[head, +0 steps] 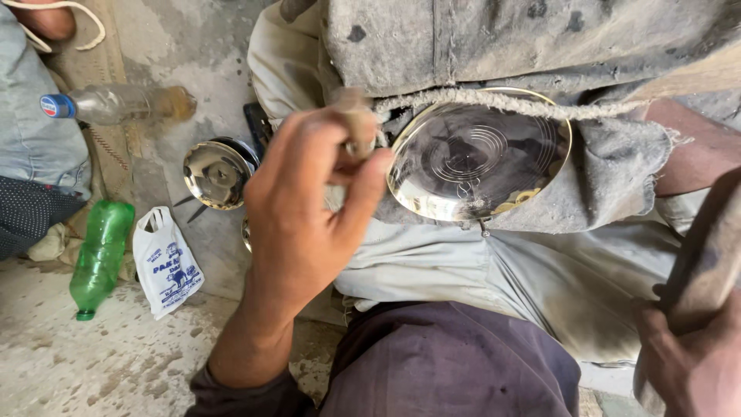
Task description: The person sits on the floor holding a brass plate against a sand-filled cushion and uses a small punch and wooden mallet to hammer decorative patterns into the plate, repositioning the punch repeatedly across the surface and turning the plate to work new areas.
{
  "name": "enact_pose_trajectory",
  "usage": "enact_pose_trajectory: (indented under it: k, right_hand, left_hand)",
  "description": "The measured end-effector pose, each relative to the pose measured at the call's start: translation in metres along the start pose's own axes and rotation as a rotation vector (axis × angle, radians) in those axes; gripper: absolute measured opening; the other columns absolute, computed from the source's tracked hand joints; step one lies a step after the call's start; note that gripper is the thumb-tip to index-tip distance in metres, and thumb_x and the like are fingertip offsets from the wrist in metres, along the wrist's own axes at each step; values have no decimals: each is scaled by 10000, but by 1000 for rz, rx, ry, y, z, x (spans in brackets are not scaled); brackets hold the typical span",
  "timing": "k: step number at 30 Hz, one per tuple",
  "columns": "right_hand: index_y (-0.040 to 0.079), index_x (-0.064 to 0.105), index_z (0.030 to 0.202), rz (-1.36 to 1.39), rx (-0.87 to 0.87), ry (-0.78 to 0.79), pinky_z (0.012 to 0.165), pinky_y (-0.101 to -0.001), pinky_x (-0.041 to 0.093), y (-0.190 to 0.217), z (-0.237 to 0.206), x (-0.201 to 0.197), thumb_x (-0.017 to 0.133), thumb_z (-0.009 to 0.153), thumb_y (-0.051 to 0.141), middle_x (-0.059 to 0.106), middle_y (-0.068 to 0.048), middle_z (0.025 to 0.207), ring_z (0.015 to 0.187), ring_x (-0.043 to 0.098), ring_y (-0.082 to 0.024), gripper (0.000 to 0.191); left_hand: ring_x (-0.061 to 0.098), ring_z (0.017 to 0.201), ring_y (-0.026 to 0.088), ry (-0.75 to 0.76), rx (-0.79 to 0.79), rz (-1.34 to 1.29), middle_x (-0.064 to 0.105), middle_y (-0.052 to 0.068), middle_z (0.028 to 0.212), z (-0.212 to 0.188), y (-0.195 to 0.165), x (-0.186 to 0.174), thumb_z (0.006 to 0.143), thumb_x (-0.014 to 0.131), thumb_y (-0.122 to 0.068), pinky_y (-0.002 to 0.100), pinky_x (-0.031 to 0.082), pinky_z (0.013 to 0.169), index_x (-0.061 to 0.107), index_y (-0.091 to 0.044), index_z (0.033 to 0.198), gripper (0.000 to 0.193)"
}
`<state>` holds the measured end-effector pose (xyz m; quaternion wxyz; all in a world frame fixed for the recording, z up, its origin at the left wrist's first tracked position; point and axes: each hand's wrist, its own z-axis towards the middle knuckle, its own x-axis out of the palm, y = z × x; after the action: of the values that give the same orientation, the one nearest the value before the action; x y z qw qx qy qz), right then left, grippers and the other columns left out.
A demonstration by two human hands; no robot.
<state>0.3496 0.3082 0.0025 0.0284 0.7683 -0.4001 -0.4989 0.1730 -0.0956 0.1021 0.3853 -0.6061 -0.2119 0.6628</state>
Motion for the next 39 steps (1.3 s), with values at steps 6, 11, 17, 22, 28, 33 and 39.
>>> enact_pose_trajectory:
  k: [6,11,17,22,28,33,39]
  right_hand:
    - [-16,577,1444,-295,-43,-34,838,-501,553,36,17,8,795,806,197,712,-265,1061,910,711,-422,707]
    - [-12,584,1425,-384,-131,-42,884,-533,508,79,21,7,788,752,204,667,-312,1206,1046,656,-461,736]
    - [22,560,1495,-367,-85,23,937,-533,500,74,31,14,735,816,258,669,-286,1249,1106,648,-466,740]
    - [13,557,1486,-370,-98,32,930,-550,497,64,38,17,707,837,262,675,-306,1244,1104,652,-484,710]
    - [-82,556,1290,45,192,-18,762,-483,544,47,28,-1,723,970,254,700,-281,1023,834,684,-361,493]
    - [-89,561,1288,226,-116,-21,859,-321,565,22,13,-31,640,1058,40,684,-178,1108,914,669,-163,275]
    - [-114,616,1295,-332,-600,88,733,-371,588,12,25,-59,600,1048,12,700,-268,989,757,687,-219,278]
  left_hand:
    - [776,844,136,-54,-212,-107,729,65,962,-33,22,28,1052,702,-69,246,666,711,571,4,1143,175]
    - [762,783,97,-131,-355,-247,708,46,881,-46,19,48,1030,707,-67,220,643,668,536,-14,1117,199]
    - [669,729,76,-194,-486,-355,683,53,851,-57,6,63,1000,710,-42,213,568,654,525,7,1123,227]
    - [700,814,129,-153,-285,-74,701,80,955,-55,0,36,1001,740,-32,249,594,690,551,-18,1141,236]
    - [711,942,178,-160,37,-159,679,99,1109,-27,-5,46,1027,731,-171,260,640,758,429,-86,1352,451]
    - [652,706,103,157,128,-93,686,88,1010,-2,11,98,1080,701,-98,183,561,553,513,-113,1437,404]
    - [653,706,118,264,353,51,653,85,959,12,23,104,1111,631,-79,182,587,552,546,-86,1430,330]
